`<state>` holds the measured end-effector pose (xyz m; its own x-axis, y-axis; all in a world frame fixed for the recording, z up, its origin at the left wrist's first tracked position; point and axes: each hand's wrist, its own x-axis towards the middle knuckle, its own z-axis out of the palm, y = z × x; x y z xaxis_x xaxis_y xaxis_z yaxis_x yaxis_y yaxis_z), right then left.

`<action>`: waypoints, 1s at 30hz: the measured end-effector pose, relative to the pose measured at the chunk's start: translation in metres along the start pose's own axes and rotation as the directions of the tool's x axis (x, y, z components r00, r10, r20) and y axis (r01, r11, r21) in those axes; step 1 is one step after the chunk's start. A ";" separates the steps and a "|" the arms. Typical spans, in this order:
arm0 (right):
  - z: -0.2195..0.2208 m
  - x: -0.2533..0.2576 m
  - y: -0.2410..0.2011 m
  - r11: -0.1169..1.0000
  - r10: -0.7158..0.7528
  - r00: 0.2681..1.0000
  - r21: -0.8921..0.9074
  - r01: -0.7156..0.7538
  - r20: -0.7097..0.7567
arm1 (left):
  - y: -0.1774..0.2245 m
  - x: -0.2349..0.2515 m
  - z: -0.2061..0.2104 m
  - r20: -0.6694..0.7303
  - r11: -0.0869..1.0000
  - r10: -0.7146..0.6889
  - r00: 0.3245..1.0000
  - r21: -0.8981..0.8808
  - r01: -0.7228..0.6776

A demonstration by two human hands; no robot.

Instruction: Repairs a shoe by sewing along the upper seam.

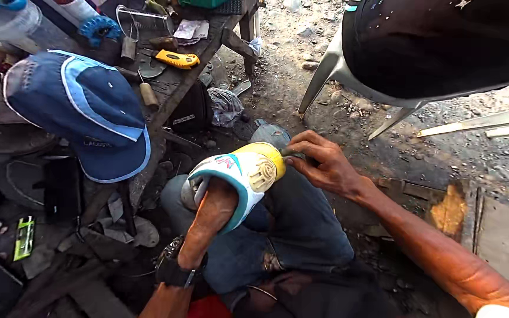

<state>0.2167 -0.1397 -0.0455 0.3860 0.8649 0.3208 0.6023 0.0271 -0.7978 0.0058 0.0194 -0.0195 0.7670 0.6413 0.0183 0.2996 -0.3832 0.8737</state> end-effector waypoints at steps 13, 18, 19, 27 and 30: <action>-0.010 0.005 -0.004 0.984 0.103 0.984 0.128 -0.122 0.144 | 0.001 -0.002 0.000 0.000 1.000 -0.001 1.000 0.018 0.001; -0.019 0.012 -0.012 0.817 0.168 0.970 0.526 -0.237 0.176 | 0.004 -0.001 0.001 -0.004 0.999 -0.038 0.999 -0.036 0.037; -0.024 0.011 -0.013 0.745 0.190 0.968 0.618 -0.250 0.162 | 0.003 -0.001 0.001 -0.006 0.997 -0.036 0.999 -0.068 0.035; -0.082 0.005 -0.022 0.406 0.241 0.946 0.863 -0.301 0.217 | 0.001 0.000 0.003 -0.047 0.998 -0.041 0.998 -0.040 0.039; -0.105 0.003 -0.027 0.526 0.258 0.924 0.760 -0.381 0.284 | 0.003 0.000 0.004 -0.079 0.995 -0.060 0.995 0.070 0.066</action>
<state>0.2743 -0.1905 0.0305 0.3131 0.9481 -0.0544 -0.3611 0.0659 -0.9302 0.0086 0.0157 -0.0192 0.7004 0.7138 0.0043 0.3881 -0.3859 0.8370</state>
